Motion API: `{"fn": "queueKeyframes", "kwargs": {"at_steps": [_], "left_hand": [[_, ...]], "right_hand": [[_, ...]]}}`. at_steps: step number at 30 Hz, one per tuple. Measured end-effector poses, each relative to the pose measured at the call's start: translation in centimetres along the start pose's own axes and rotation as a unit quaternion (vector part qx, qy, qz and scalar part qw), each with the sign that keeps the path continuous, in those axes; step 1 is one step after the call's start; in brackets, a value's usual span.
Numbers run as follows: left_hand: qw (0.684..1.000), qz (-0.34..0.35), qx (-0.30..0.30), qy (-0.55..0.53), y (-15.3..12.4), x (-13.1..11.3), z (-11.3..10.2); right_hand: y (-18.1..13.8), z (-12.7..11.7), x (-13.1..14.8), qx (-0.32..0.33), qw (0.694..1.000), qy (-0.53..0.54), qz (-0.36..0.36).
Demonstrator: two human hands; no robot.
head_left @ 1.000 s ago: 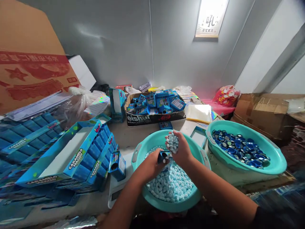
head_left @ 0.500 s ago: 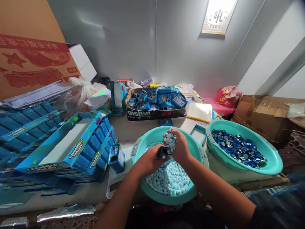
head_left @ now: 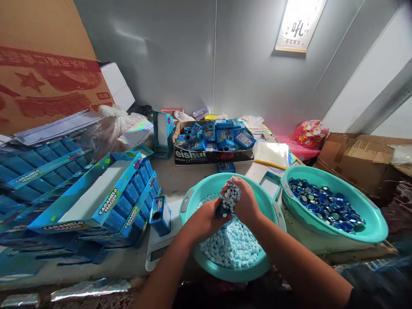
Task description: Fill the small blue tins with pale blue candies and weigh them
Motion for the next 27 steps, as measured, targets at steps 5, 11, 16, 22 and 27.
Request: {"fn": "queueKeyframes", "kwargs": {"at_steps": [5,11,16,22,27], "left_hand": [[1.000,-0.001,-0.003,-0.022,0.0,-0.1,-0.1],[0.999,0.013,-0.013,-0.043,0.0,0.2,0.1],[0.999,-0.004,-0.016,-0.041,-0.2,0.1,-0.3],[0.998,0.011,-0.018,-0.057,-0.2,0.2,-0.4],[0.998,0.015,-0.016,-0.062,0.0,0.7,-0.1]], "right_hand": [[0.1,0.0,-0.1,-0.001,1.000,-0.016,-0.005],[-0.3,0.6,0.0,0.021,0.999,-0.033,-0.005],[-0.3,0.7,-0.1,0.040,0.999,-0.029,-0.007],[-0.6,1.1,0.1,0.050,0.997,-0.053,-0.024],[-0.4,1.0,-0.1,0.068,0.997,-0.020,-0.014]]}}
Point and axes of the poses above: each hand's wrist, its own y-axis towards the middle knuckle, its own z-axis out of the palm, x = y × z, the point moved 4 cm from there along y, towards the middle knuckle, and after that the axes turned 13 degrees about y, right-handed, at the moved point
